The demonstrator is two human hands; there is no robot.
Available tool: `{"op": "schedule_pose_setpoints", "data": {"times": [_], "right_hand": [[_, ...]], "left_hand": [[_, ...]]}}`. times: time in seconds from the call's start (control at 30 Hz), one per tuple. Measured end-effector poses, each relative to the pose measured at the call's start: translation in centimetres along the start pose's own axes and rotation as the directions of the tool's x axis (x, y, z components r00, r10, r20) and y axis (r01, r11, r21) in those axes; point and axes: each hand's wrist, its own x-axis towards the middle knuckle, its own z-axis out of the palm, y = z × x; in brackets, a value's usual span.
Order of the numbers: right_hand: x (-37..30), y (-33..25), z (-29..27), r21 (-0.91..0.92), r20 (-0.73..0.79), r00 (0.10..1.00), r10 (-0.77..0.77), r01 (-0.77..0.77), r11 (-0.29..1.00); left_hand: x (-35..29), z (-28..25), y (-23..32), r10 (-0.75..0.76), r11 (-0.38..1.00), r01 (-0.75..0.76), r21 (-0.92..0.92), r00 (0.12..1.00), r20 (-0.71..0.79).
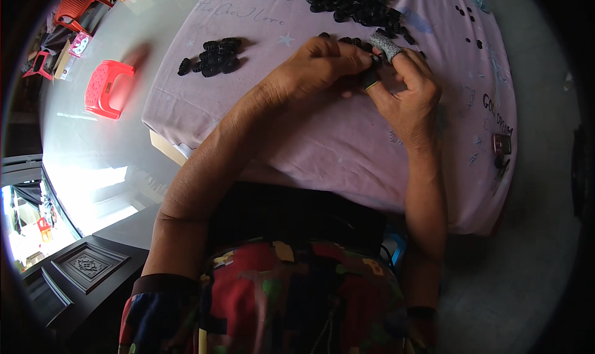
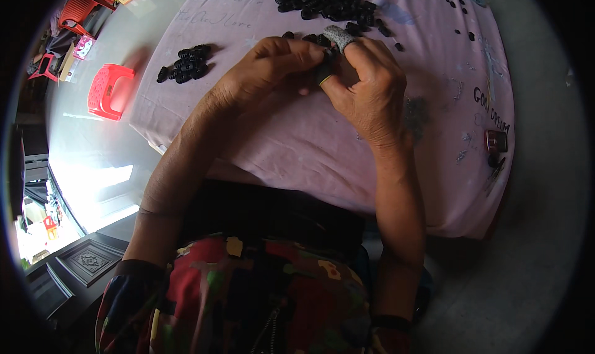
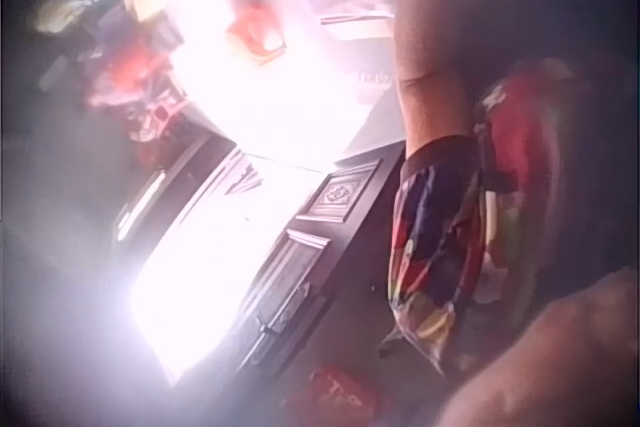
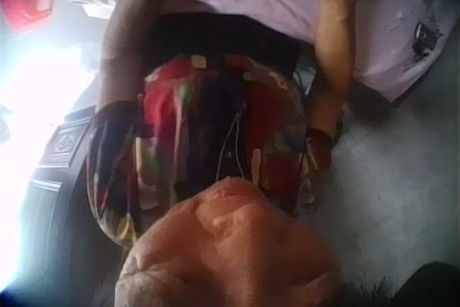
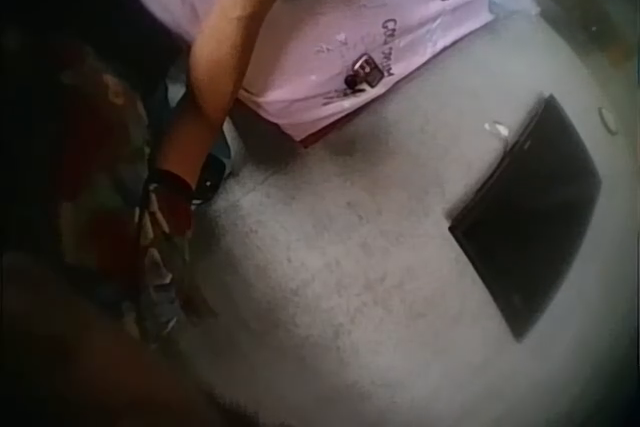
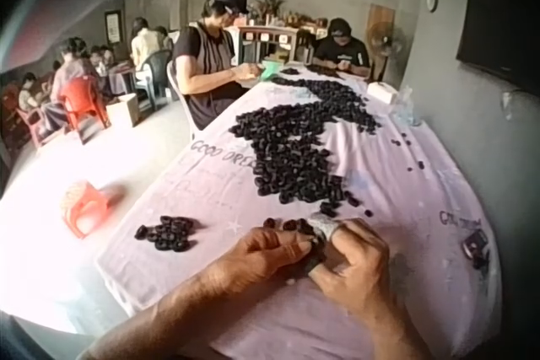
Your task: Sorting and inspecting small black plastic parts on a table.
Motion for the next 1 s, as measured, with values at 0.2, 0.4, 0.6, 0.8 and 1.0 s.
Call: {"op": "schedule_pose_setpoints", "data": {"times": [0.2,0.4,0.6,0.8,1.0], "right_hand": [[-0.4,0.6,0.2,-0.048,0.042,0.997,-0.060,0.062,0.997],[-0.4,0.2,0.0,-0.098,0.074,0.990,-0.120,0.127,0.987],[-0.4,0.4,-0.3,-0.073,0.118,0.987,-0.114,0.123,0.990],[-0.4,0.2,-0.2,-0.059,0.160,0.977,-0.142,0.153,0.987],[-0.3,0.7,-0.2,0.027,0.086,0.993,-0.086,0.084,0.996]], "left_hand": [[0.0,0.5,-0.4,0.008,0.993,0.003,0.119,0.996,-0.091],[0.0,0.7,-0.7,0.056,0.992,-0.038,0.120,0.987,-0.148],[0.1,0.8,-1.0,0.052,0.996,-0.041,0.074,0.986,-0.156],[0.1,0.4,-1.1,0.029,0.996,-0.019,0.089,0.993,-0.110],[0.1,0.5,-0.2,0.048,0.996,-0.045,0.078,0.998,-0.034]]}}
